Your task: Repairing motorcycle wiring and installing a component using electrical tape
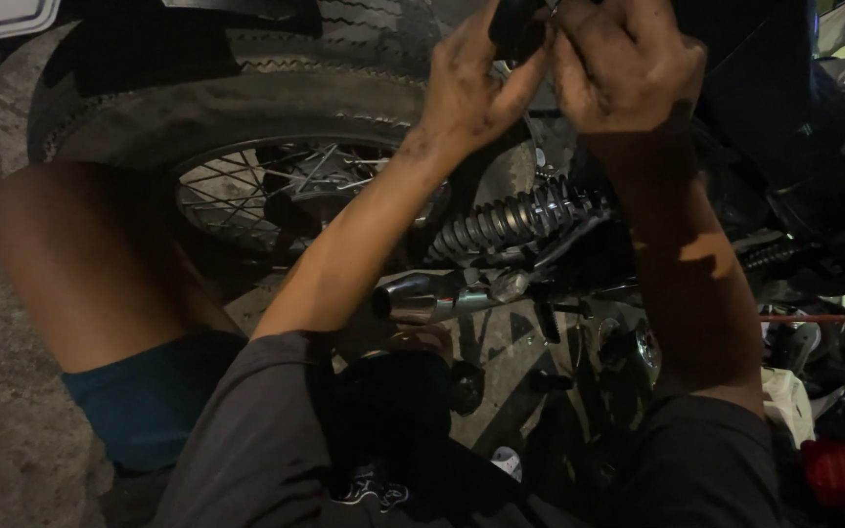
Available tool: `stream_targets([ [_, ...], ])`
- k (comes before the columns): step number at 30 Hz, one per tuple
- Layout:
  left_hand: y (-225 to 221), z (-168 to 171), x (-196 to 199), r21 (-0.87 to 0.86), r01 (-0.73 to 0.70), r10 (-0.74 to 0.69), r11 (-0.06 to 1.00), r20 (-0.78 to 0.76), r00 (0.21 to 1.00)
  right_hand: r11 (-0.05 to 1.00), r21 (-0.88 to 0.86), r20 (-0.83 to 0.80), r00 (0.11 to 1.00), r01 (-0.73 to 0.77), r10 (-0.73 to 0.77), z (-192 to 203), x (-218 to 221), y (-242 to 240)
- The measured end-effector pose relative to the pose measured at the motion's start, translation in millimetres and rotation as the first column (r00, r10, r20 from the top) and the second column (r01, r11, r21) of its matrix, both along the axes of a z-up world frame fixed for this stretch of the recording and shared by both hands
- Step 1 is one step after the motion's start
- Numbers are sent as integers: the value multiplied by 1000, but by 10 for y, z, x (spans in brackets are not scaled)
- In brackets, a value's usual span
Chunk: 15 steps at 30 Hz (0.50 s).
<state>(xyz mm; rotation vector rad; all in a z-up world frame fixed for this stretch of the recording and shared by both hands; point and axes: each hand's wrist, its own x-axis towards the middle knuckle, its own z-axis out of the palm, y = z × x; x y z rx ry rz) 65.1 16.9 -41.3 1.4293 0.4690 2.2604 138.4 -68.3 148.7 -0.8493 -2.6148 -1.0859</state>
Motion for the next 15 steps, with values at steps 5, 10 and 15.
stream_targets([
  [5, -24, 187, -127, 83, -23, 24, 996, -14, 1000, 1000, 17, 22, 1000, -7, 7, -12, -34, -19],
  [10, -60, 198, -103, -342, 325, -361, 882, -46, 931, 917, -173, -325, 858, 360, -399, -208, -83, -436],
  [15, 185, 109, -105, -263, 172, -203, 949, -92, 975, 941, -287, -575, 754, 179, -318, -589, -40, -402],
])
